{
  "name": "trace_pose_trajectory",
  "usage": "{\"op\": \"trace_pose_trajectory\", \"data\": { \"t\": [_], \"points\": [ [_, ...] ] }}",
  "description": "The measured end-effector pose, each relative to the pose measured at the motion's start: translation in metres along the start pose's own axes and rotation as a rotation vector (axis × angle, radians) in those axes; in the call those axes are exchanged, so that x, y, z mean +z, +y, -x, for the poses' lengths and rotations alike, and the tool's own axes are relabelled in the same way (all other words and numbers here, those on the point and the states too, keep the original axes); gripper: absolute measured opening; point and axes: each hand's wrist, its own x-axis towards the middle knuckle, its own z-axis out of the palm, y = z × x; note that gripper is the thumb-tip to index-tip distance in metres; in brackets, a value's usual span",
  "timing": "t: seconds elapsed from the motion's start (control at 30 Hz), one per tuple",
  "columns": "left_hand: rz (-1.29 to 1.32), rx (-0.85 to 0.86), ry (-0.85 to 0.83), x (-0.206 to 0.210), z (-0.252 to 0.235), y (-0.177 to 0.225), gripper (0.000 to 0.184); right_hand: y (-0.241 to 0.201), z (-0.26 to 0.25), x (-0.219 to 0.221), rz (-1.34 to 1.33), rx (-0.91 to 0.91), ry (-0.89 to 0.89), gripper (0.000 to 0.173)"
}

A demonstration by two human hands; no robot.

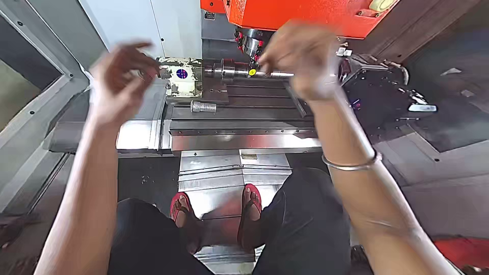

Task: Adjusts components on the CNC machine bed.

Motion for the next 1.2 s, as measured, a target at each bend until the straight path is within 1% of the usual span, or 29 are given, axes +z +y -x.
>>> {"op": "trace_pose_trajectory", "data": {
  "t": [0.03, 0.07, 0.1, 0.13, 0.2, 0.23, 0.27, 0.3, 0.33, 0.4, 0.47, 0.5, 0.57, 0.6, 0.7, 0.8, 0.9, 1.03, 1.2],
  "points": [
    [-0.118, -0.161, -0.155, 0.015, 0.005, -0.018, 0.041, 0.03, 0.01, 0.015, 0.121, 0.119, -0.147, 0.027],
    [-0.183, -0.292, -0.333, 0.029, 0.013, -0.044, 0.041, 0.059, 0.027, 0.031, 0.251, 0.27, -0.319, 0.03],
    [-0.211, -0.407, -0.515, 0.044, 0.025, -0.074, 0.04, 0.086, 0.049, 0.046, 0.366, 0.424, -0.528, 0.031],
    [-0.238, -0.498, -0.675, 0.059, 0.043, -0.107, 0.038, 0.111, 0.073, 0.062, 0.443, 0.569, -0.739, 0.033],
    [-0.286, -0.709, -0.996, 0.082, 0.083, -0.163, 0.04, 0.156, 0.126, 0.089, 0.512, 0.797, -1.112, 0.04],
    [-0.306, -0.799, -1.18, 0.088, 0.102, -0.187, 0.045, 0.173, 0.15, 0.097, 0.486, 0.9, -1.253, 0.044],
    [-0.318, -0.874, -1.303, 0.09, 0.118, -0.204, 0.049, 0.189, 0.176, 0.103, 0.437, 0.962, -1.335, 0.046],
    [-0.321, -0.939, -1.344, 0.086, 0.128, -0.218, 0.05, 0.204, 0.196, 0.107, 0.355, 0.996, -1.371, 0.048],
    [-0.321, -0.984, -1.319, 0.078, 0.132, -0.227, 0.05, 0.213, 0.21, 0.11, 0.275, 1.017, -1.396, 0.049],
    [-0.31, -1.015, -1.154, 0.066, 0.129, -0.23, 0.055, 0.216, 0.218, 0.115, 0.222, 1.018, -1.405, 0.052],
    [-0.304, -0.995, -1.008, 0.063, 0.113, -0.224, 0.056, 0.21, 0.204, 0.122, 0.22, 0.989, -1.319, 0.052],
    [-0.298, -0.968, -0.979, 0.065, 0.106, -0.22, 0.056, 0.205, 0.195, 0.128, 0.193, 0.977, -1.257, 0.051],
    [-0.28, -0.898, -0.995, 0.074, 0.093, -0.207, 0.056, 0.195, 0.182, 0.143, 0.109, 0.95, -1.177, 0.049],
    [-0.265, -0.864, -1.023, 0.081, 0.087, -0.2, 0.056, 0.192, 0.179, 0.15, 0.08, 0.931, -1.179, 0.049],
    [-0.202, -0.796, -1.109, 0.102, 0.08, -0.183, 0.057, 0.185, 0.179, 0.169, 0.046, 0.883, -1.282, 0.05],
    [-0.163, -0.784, -1.191, 0.113, 0.082, -0.179, 0.058, 0.181, 0.18, 0.174, 0.037, 0.884, -1.343, 0.051],
    [-0.178, -0.801, -1.191, 0.106, 0.087, -0.185, 0.057, 0.183, 0.181, 0.171, 0.05, 0.895, -1.319, 0.051],
    [-0.208, -0.857, -1.143, 0.089, 0.098, -0.199, 0.058, 0.189, 0.189, 0.161, 0.042, 0.918, -1.258, 0.05],
    [-0.237, -0.883, -1.118, 0.074, 0.109, -0.212, 0.056, 0.187, 0.189, 0.158, 0.07, 0.936, -1.271, 0.05]
  ]
}}
